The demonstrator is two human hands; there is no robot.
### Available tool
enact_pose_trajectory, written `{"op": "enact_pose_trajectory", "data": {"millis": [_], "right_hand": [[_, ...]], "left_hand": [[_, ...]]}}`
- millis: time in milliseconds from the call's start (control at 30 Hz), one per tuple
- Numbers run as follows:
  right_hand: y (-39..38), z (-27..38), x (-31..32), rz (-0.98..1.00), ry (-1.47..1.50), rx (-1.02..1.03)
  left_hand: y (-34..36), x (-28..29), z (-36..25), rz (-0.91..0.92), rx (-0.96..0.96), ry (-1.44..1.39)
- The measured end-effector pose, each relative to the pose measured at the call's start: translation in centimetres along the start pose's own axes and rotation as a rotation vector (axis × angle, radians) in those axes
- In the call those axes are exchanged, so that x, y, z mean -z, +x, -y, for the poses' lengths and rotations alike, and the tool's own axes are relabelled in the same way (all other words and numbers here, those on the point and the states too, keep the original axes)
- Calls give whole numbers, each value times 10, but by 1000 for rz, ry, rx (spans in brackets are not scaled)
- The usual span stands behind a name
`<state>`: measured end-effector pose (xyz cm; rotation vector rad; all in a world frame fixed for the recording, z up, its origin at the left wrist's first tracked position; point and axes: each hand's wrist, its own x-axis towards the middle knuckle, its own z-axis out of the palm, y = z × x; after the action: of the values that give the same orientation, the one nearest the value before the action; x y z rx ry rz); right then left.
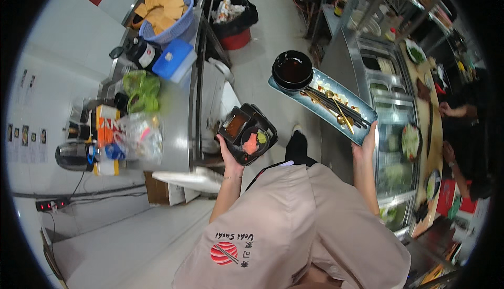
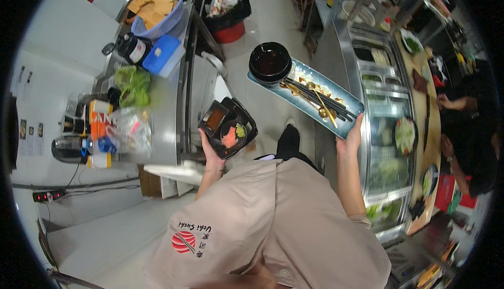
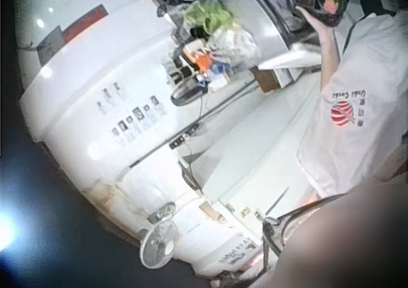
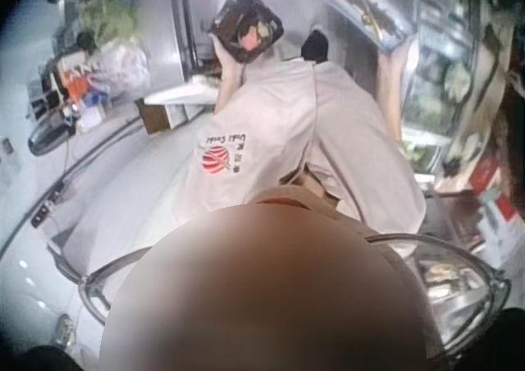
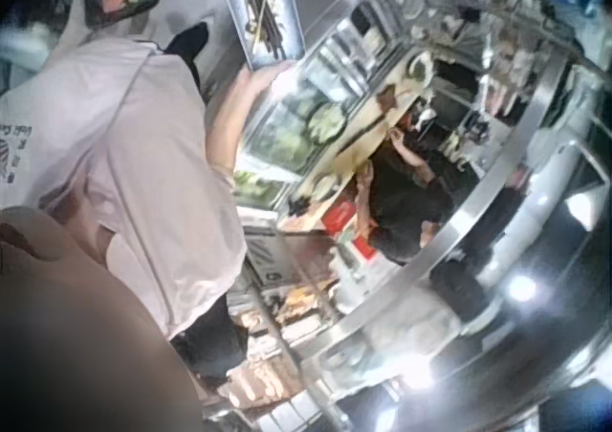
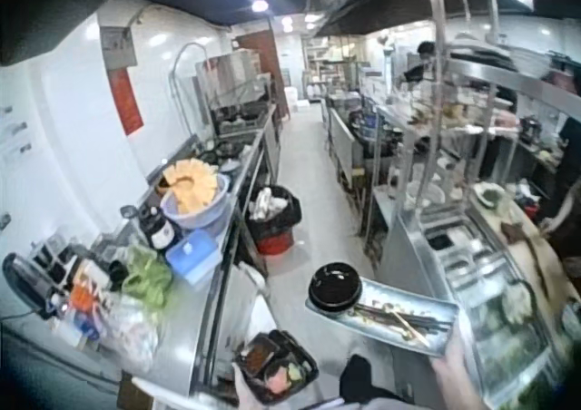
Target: The person clears used dishes, bowls, and menus from a dining table, carries them to the kitchen, and places them in a dishwashing area. They then return to the table to collect remaining items and continue clearing.
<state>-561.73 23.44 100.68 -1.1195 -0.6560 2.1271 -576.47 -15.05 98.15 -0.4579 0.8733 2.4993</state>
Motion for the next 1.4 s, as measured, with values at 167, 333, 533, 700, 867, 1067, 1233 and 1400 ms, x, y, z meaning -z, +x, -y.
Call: {"op": "enact_pose_trajectory", "data": {"millis": [167, 333, 533, 700, 867, 1067, 1233, 1400], "right_hand": [[173, 8, -152, 101, -21, -2], [320, 6, -335, 205, 18, -22], [488, -15, -553, 153, -80, -87], [607, -43, -700, 210, -73, -79], [734, -56, -847, 158, -141, -103], [887, -85, -1027, 298, -154, -141], [1011, -116, -1186, 411, -190, -170], [1107, -152, -1322, 426, -266, -237]], "left_hand": [[160, -74, -25, -110, -157, -13], [313, -144, -70, -158, -226, -55], [537, -217, -137, -291, -331, 30], [721, -279, -203, -130, -294, -50], [893, -344, -243, -147, -324, -107], [1074, -428, -269, -233, -503, -140], [1192, -501, -291, -284, -550, -173], [1301, -548, -320, -320, -598, -235]]}}
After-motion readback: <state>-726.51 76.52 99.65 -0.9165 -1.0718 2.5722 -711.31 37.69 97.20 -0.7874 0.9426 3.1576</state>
